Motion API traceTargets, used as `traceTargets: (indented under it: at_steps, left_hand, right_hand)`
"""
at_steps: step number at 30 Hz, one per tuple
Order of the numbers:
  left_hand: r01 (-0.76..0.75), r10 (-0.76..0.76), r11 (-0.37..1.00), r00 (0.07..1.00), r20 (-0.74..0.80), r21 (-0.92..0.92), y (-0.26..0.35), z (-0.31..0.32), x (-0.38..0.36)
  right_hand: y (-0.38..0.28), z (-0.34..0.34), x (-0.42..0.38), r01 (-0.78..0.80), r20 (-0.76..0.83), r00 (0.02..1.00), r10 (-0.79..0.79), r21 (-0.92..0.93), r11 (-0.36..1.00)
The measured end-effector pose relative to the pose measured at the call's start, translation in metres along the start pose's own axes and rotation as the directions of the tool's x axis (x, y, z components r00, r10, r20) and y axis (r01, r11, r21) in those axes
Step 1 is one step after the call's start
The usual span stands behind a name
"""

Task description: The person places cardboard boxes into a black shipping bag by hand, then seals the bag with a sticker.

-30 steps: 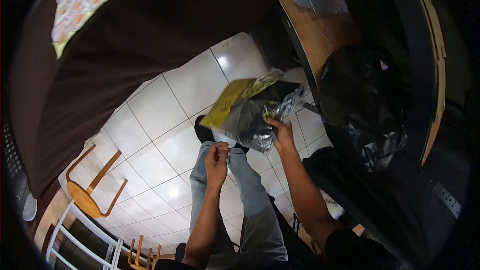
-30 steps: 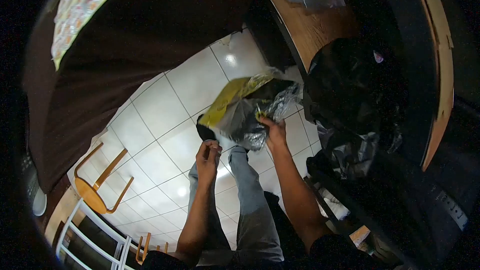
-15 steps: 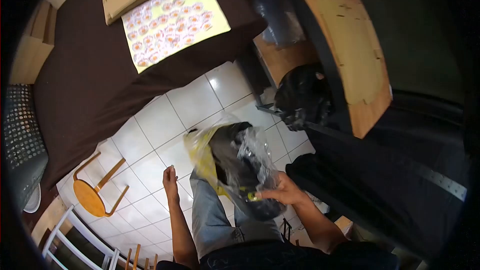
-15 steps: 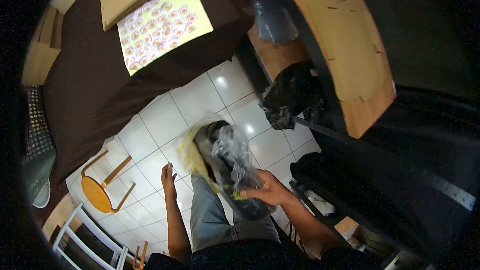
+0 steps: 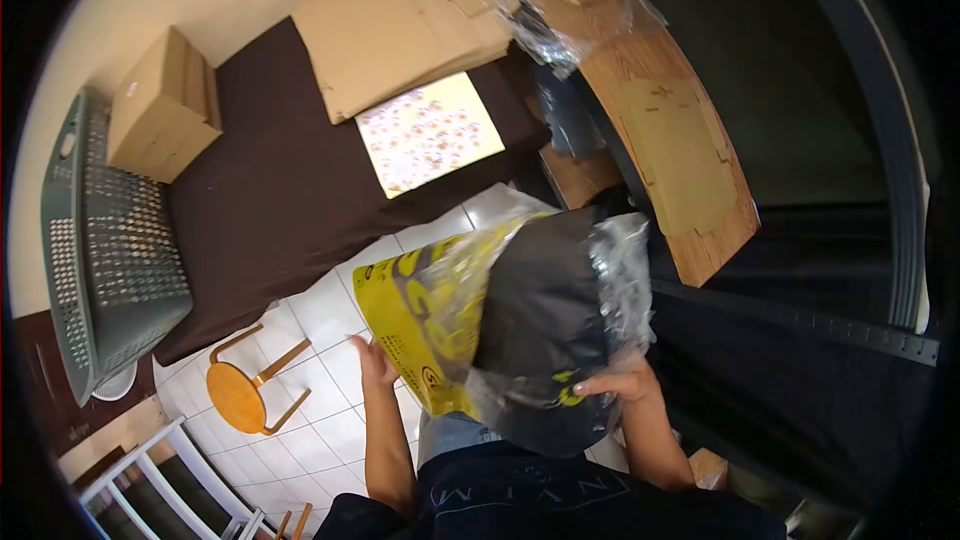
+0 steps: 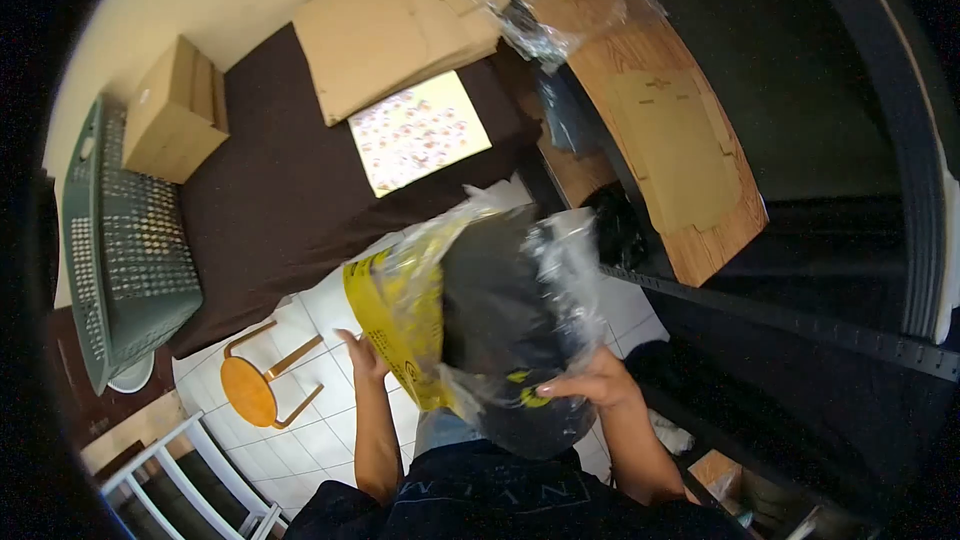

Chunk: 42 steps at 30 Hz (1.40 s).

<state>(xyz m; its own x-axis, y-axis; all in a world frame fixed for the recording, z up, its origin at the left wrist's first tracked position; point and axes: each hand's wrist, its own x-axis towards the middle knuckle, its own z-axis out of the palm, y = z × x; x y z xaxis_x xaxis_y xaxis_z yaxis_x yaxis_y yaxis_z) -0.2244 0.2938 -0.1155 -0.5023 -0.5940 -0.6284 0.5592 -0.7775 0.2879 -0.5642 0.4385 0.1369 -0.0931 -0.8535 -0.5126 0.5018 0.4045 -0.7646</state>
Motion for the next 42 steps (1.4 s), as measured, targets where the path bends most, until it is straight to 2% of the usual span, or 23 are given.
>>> traceTargets:
  at_steps: [3, 4, 6, 7, 8, 13, 14, 17, 19, 20, 22, 24, 26, 28, 30, 31, 32, 34, 36, 37, 38, 40, 42]
  left_hand:
    - [-0.088, 0.095, 0.934, 0.995, -0.005, 0.346, 0.039, 0.066, -0.006]
    - [-0.154, 0.157, 0.847, 0.987, 0.038, 0.509, 0.054, 0.099, -0.013]
    - [-0.217, 0.225, 0.76, 0.972, 0.065, 0.612, 0.091, 0.135, -0.019]
    - [-0.245, 0.274, 0.686, 0.959, 0.069, 0.685, 0.112, 0.152, -0.018]
    - [-0.33, 0.375, 0.477, 0.915, 0.15, 0.815, 0.136, 0.159, -0.011]
    - [-0.505, 0.345, 0.052, 0.819, 0.459, 0.862, 0.262, 0.232, 0.027]
    - [-0.48, 0.332, 0.001, 0.827, 0.453, 0.877, 0.287, 0.237, 0.045]
    - [-0.275, 0.312, -0.51, 0.824, 0.473, 0.815, 0.349, 0.263, 0.085]
    - [-0.26, 0.272, -0.582, 0.831, 0.485, 0.771, 0.378, 0.259, 0.124]
    - [-0.228, 0.261, -0.633, 0.837, 0.481, 0.74, 0.389, 0.256, 0.142]
    - [-0.178, 0.269, -0.687, 0.839, 0.474, 0.704, 0.394, 0.252, 0.161]
    - [-0.215, 0.268, -0.643, 0.836, 0.479, 0.735, 0.391, 0.242, 0.172]
    - [-0.231, 0.274, -0.553, 0.857, 0.436, 0.801, 0.395, 0.222, 0.198]
    - [-0.205, 0.315, -0.58, 0.836, 0.45, 0.788, 0.392, 0.203, 0.217]
    - [-0.16, 0.371, -0.61, 0.808, 0.458, 0.776, 0.383, 0.197, 0.218]
    - [-0.08, 0.411, -0.708, 0.76, 0.503, 0.701, 0.373, 0.196, 0.213]
    - [0.009, 0.439, -0.789, 0.707, 0.554, 0.614, 0.361, 0.198, 0.206]
    - [0.038, 0.467, -0.777, 0.704, 0.535, 0.628, 0.334, 0.198, 0.2]
    - [-0.185, 0.507, -0.733, 0.492, 0.708, 0.654, 0.297, 0.193, 0.194]
    - [-0.24, 0.513, -0.719, 0.45, 0.731, 0.652, 0.273, 0.196, 0.18]
    - [-0.234, 0.506, -0.721, 0.465, 0.726, 0.652, 0.246, 0.198, 0.158]
    - [-0.344, 0.614, -0.526, 0.479, 0.627, 0.778, 0.203, 0.209, 0.114]
    - [-0.379, 0.675, -0.419, 0.477, 0.563, 0.825, 0.174, 0.195, 0.083]
  right_hand:
    - [-0.014, 0.004, -0.001, 0.027, -0.192, 0.981, -0.005, 0.109, 0.994]
    - [-0.018, 0.004, 0.002, 0.089, -0.202, 0.977, -0.07, 0.086, 0.992]
    - [-0.023, 0.01, 0.014, 0.145, -0.201, 0.971, -0.129, 0.068, 0.987]
    - [-0.025, 0.017, 0.026, 0.139, -0.235, 0.963, -0.133, 0.007, 0.99]
    - [-0.021, 0.022, 0.034, 0.127, -0.269, 0.953, -0.136, -0.053, 0.991]
    - [0.036, 0.072, 0.117, 0.021, -0.092, 0.996, -0.013, 0.089, 0.996]
    - [0.055, 0.085, 0.138, 0.007, -0.072, 0.997, 0.001, 0.123, 0.992]
    - [0.075, 0.145, 0.185, -0.096, 0.101, 0.992, 0.079, 0.179, 0.979]
    - [0.096, 0.171, 0.217, -0.263, 0.136, 0.959, 0.247, 0.118, 0.957]
    - [0.104, 0.179, 0.229, -0.339, 0.203, 0.932, 0.299, 0.203, 0.918]
    - [0.139, 0.184, 0.254, -0.328, 0.206, 0.938, 0.279, 0.262, 0.908]
    - [0.144, 0.184, 0.256, -0.355, 0.237, 0.911, 0.337, 0.037, 0.934]
    - [0.157, 0.168, 0.242, -0.323, 0.13, 0.941, 0.313, 0.066, 0.944]
    - [0.154, 0.132, 0.213, -0.155, -0.057, 0.988, 0.144, -0.278, 0.948]
    - [0.158, 0.088, 0.183, 0.094, -0.221, 0.941, -0.255, -0.555, 0.827]
    - [0.127, 0.078, 0.158, -0.064, -0.382, 0.909, -0.164, -0.518, 0.853]
    - [0.126, 0.052, 0.146, -0.017, -0.425, 0.858, -0.288, -0.584, 0.812]
    - [0.101, 0.018, 0.125, -0.086, -0.475, 0.738, -0.478, -0.77, 0.633]
    - [0.069, -0.001, 0.121, -0.16, -0.425, 0.618, -0.661, -0.891, 0.424]
    - [0.066, -0.02, 0.132, -0.161, -0.379, 0.645, -0.663, -0.916, 0.368]
    - [0.068, -0.036, 0.142, -0.163, -0.338, 0.679, -0.652, -0.935, 0.315]
    - [0.053, -0.053, 0.162, -0.436, -0.372, 0.663, -0.65, -0.897, 0.069]
    - [0.045, -0.087, 0.184, -0.667, -0.592, 0.535, -0.602, -0.734, 0.129]
